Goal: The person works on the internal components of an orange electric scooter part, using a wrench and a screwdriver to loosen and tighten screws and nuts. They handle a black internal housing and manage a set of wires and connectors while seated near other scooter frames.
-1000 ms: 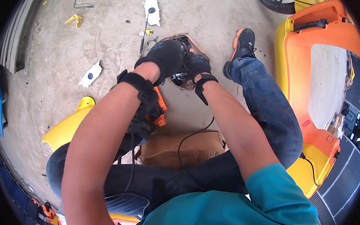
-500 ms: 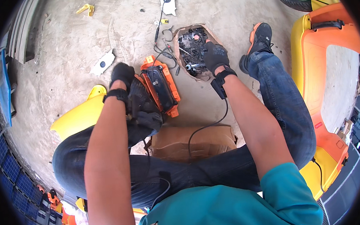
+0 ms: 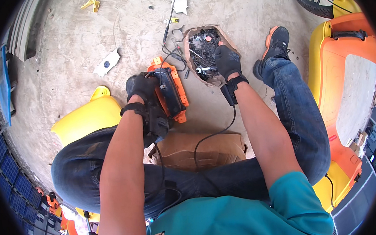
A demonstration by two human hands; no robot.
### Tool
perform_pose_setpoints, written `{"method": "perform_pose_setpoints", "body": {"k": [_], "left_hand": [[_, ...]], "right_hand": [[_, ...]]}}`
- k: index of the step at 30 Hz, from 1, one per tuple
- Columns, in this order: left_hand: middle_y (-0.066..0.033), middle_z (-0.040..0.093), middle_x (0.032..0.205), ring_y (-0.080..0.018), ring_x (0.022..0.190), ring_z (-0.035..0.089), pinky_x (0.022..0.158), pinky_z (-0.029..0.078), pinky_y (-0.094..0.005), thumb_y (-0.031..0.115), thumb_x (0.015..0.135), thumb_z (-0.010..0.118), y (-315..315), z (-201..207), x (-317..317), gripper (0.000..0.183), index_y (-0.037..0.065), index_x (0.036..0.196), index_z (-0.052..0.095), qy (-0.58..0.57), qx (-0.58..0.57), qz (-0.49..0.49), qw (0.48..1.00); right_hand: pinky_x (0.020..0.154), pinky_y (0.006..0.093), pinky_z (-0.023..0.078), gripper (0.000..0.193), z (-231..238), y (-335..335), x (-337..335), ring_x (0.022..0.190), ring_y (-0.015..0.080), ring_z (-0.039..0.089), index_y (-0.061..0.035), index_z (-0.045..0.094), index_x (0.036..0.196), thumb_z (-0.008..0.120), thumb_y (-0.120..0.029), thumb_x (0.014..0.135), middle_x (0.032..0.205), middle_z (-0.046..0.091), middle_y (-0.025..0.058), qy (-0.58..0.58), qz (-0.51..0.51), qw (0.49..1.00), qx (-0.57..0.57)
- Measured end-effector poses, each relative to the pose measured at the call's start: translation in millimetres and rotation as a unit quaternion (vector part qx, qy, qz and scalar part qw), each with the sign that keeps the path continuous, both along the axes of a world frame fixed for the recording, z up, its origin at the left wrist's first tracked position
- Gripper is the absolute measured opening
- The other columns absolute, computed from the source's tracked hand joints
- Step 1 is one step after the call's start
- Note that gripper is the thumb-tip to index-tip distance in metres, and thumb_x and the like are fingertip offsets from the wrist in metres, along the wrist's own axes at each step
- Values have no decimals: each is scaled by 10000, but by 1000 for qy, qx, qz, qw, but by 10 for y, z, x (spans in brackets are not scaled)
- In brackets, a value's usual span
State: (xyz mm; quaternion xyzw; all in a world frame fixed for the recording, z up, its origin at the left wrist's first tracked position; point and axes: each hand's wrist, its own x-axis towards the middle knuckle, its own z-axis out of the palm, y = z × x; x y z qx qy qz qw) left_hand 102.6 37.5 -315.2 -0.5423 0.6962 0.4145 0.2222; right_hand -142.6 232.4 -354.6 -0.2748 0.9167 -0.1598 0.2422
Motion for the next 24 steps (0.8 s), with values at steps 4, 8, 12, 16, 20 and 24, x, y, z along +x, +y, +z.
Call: {"method": "perform_pose_setpoints", "body": {"k": [4,8,12,16,20,24], "left_hand": [[-78,704,915,-185,847,656,785,513,-326,271,829,681,67,-82,59,330,56,1079,687,66,40,80,994],[-61,689,924,-159,871,629,793,508,-320,250,837,710,161,-147,-56,319,34,1068,672,139,156,151,966],[-98,665,1029,-166,932,631,809,518,-305,275,805,767,258,-396,16,515,-28,1175,577,171,131,165,962],[-42,687,991,-137,891,642,799,530,-289,119,837,734,328,-476,11,361,5,1164,630,189,196,162,949],[-40,693,999,-139,890,652,795,542,-302,100,830,741,413,-300,-109,354,17,1158,637,249,230,156,928],[-48,705,982,-150,877,666,784,553,-302,77,768,779,379,-361,18,374,12,1118,664,226,273,173,919]], "right_hand": [[817,458,509,90,-109,111,0,909,365,660,-121,645,919,574,-128,864,928,693,165,-3,-7,995,-101],[792,427,524,92,-45,73,86,875,347,666,-125,651,927,588,-138,861,913,700,129,-18,-12,998,-51],[794,425,524,95,102,-119,100,883,353,663,-92,648,913,612,-160,858,931,698,147,-57,-41,997,14],[823,405,527,151,28,-56,52,913,331,673,-73,670,957,624,-178,859,968,705,152,16,-58,998,-34],[842,420,518,186,92,-81,30,916,331,667,-79,704,951,588,-202,872,984,704,164,14,-62,980,-186],[894,368,516,211,306,-298,92,948,298,673,-40,692,1031,615,-119,850,1015,706,137,-174,-85,971,-140]]}}
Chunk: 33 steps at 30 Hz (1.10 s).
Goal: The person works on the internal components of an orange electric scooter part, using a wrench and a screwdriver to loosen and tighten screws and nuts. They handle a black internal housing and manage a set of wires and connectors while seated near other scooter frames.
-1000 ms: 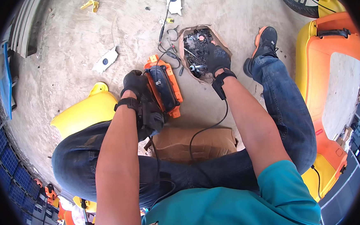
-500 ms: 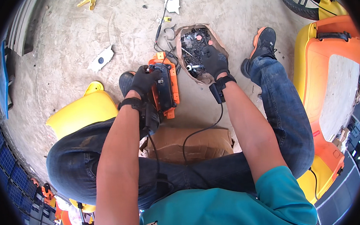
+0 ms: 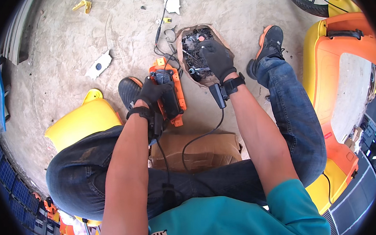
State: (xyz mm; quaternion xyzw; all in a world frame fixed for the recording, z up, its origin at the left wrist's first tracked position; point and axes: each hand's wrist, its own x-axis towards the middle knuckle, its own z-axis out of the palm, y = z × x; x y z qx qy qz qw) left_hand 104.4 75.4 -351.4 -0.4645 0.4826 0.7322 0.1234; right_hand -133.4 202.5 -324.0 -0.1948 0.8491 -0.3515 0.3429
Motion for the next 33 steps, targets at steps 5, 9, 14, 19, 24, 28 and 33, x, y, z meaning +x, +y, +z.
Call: {"method": "perform_pose_setpoints", "body": {"k": [5,9,14,19,24,28,33], "left_hand": [[-50,715,979,-156,855,678,770,560,-301,61,715,796,90,91,-65,398,26,1096,687,60,48,-18,997],[-34,701,953,-142,853,662,772,548,-298,50,752,750,100,234,-113,377,36,1118,664,32,35,-49,998],[-26,692,941,-127,845,651,743,541,-284,74,790,723,16,325,67,357,47,1137,641,4,44,-68,997],[-29,698,984,-157,871,672,745,555,-300,85,808,714,7,391,10,357,62,1156,640,9,116,41,992],[-37,701,971,-158,872,677,737,565,-301,104,816,714,-141,850,24,319,66,1126,647,35,93,51,994],[-27,693,1018,-148,904,673,772,564,-295,164,822,740,-210,1462,-269,382,72,1176,630,136,86,65,985],[-48,667,1148,-174,1007,660,890,535,-315,242,865,733,-387,2478,-651,476,83,1285,575,271,18,-5,962]], "right_hand": [[767,368,542,208,-271,181,117,773,284,675,-21,687,938,577,-190,891,887,706,130,-22,315,939,-135],[645,347,551,190,-269,150,355,670,218,670,-33,676,969,550,-162,910,818,683,115,-96,310,944,-63],[655,406,440,84,461,-88,429,644,276,530,-49,617,710,584,-126,721,731,573,124,-316,12,948,43],[604,330,549,195,73,214,245,622,194,670,-63,706,959,535,-113,880,845,705,117,-31,291,953,-74],[863,328,515,201,1083,35,83,970,173,633,-36,673,1073,629,-86,883,1002,670,140,-122,258,958,-30],[842,281,533,268,1861,63,-135,927,134,649,-24,647,1162,627,-57,897,1066,676,85,-111,267,939,-185],[870,262,551,243,3032,190,61,988,141,643,19,562,1184,600,-49,954,1097,643,106,-318,168,898,-252]]}}
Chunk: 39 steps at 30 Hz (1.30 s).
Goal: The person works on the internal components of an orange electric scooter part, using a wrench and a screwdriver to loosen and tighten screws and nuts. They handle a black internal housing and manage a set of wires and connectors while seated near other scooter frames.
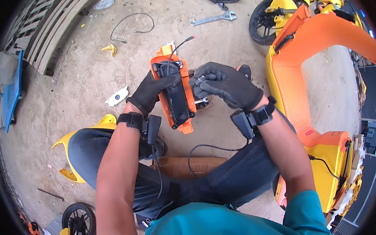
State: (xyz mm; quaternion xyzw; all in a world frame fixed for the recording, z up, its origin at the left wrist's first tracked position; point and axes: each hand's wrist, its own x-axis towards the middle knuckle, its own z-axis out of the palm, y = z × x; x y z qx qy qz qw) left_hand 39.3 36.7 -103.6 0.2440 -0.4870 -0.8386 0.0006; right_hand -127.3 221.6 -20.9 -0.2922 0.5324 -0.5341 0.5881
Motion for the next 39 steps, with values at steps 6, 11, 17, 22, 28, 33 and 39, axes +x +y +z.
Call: {"method": "perform_pose_setpoints", "body": {"k": [6,11,17,22,28,33,39], "left_hand": [[-6,667,1107,-104,989,629,881,491,-272,264,900,695,-23,978,-182,399,70,1238,609,23,-130,6,991],[-23,682,982,-85,859,636,786,509,-261,272,854,744,16,1043,-172,397,37,1156,637,56,-186,9,981],[-66,695,927,-109,802,657,742,528,-279,282,800,792,185,1100,-274,465,-22,1102,610,97,-143,46,984],[-89,663,986,-119,840,641,753,531,-288,329,771,824,208,943,-287,646,-64,1131,459,76,-192,53,977],[-99,651,947,-108,810,635,698,534,-273,322,754,836,211,864,-266,640,-61,1105,461,33,-207,72,975],[-60,659,855,-105,711,636,658,532,-274,225,748,813,228,1106,-263,466,-19,1065,573,50,-177,68,981],[-48,669,825,-109,680,644,648,531,-275,201,754,798,258,1129,-242,399,8,1052,615,25,-206,79,975]], "right_hand": [[849,278,567,243,228,223,109,981,156,653,-25,538,1226,561,-77,991,1136,629,115,-153,-96,977,-111],[775,259,571,259,240,101,135,927,137,649,-43,510,1260,538,-120,1013,1110,624,105,-284,-113,934,-187],[657,221,502,251,262,72,121,800,98,595,-39,514,1230,533,-182,1024,996,596,66,-277,-112,935,-190],[594,242,436,280,244,89,102,669,78,459,-94,529,1291,530,-179,1024,969,565,55,-230,-118,953,-161],[549,235,422,297,247,51,119,644,71,439,-87,527,1289,539,-219,1023,954,562,55,-195,-108,958,-180],[558,236,418,314,238,68,132,650,75,435,-78,524,1289,547,-238,1020,956,560,60,-190,-121,961,-163],[583,239,423,315,2,169,76,712,96,487,-72,526,1285,567,-215,1007,979,583,76,-167,-218,956,-105]]}}
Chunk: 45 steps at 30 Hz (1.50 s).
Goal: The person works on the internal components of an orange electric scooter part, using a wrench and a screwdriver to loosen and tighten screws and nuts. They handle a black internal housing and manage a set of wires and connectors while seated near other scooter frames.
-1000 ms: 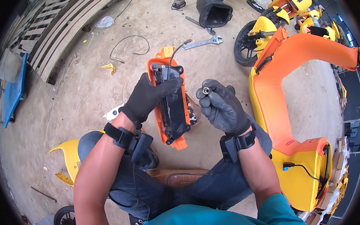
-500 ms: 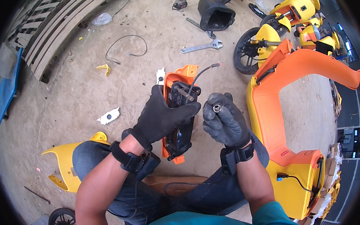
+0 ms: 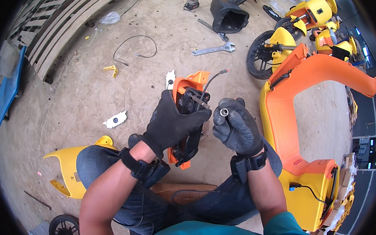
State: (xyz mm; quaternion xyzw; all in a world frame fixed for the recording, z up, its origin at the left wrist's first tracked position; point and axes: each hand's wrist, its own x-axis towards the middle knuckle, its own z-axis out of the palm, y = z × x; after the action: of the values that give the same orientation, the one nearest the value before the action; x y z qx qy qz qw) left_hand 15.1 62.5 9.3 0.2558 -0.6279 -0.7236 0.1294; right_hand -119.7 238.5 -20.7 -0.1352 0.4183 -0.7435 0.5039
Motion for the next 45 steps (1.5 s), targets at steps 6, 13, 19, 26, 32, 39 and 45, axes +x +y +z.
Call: {"method": "perform_pose_setpoints", "body": {"k": [6,13,19,26,32,39,45], "left_hand": [[-133,633,950,-178,810,642,707,529,-317,354,707,842,32,-177,-1,649,-73,1081,527,-60,-103,42,992],[-205,583,977,-277,883,617,770,507,-386,464,685,839,47,-326,-45,778,-104,1075,478,-100,-177,45,978],[-214,572,973,-300,877,613,769,505,-397,474,692,833,59,-360,-40,771,-102,1061,477,-108,-210,38,971],[-211,582,973,-292,885,625,768,511,-389,433,677,850,86,-386,-37,759,-98,1067,473,-107,-228,37,967],[-172,615,972,-213,858,648,738,536,-338,395,693,846,53,-310,-2,739,-98,1081,457,-115,-148,-5,982],[-126,632,980,-140,889,636,742,542,-314,322,754,823,7,-418,43,655,-83,1104,446,-60,-97,-73,991],[-90,644,1029,-122,910,631,790,533,-302,281,782,796,40,-432,13,592,-29,1175,478,-19,-28,-91,995]], "right_hand": [[564,236,439,249,123,-27,67,755,119,573,-49,542,1214,576,-115,976,999,615,94,387,-34,910,143],[611,246,478,285,264,-100,307,772,105,589,-1,577,1122,584,107,858,968,627,72,564,-148,797,158],[706,253,458,258,511,-203,341,755,122,583,13,636,1052,651,104,811,933,646,84,695,-101,706,88],[690,284,475,307,475,-263,393,733,167,607,7,647,1070,689,91,779,955,679,120,712,-121,687,81],[673,289,506,327,400,-267,347,739,176,640,1,647,1086,702,79,774,963,683,121,726,-118,675,65],[703,302,536,339,408,-321,390,800,210,683,-15,646,1128,709,27,797,1009,672,129,704,-113,699,56],[724,343,546,286,385,-291,392,831,270,691,-30,657,1115,698,-32,831,987,674,135,641,-121,756,57]]}}
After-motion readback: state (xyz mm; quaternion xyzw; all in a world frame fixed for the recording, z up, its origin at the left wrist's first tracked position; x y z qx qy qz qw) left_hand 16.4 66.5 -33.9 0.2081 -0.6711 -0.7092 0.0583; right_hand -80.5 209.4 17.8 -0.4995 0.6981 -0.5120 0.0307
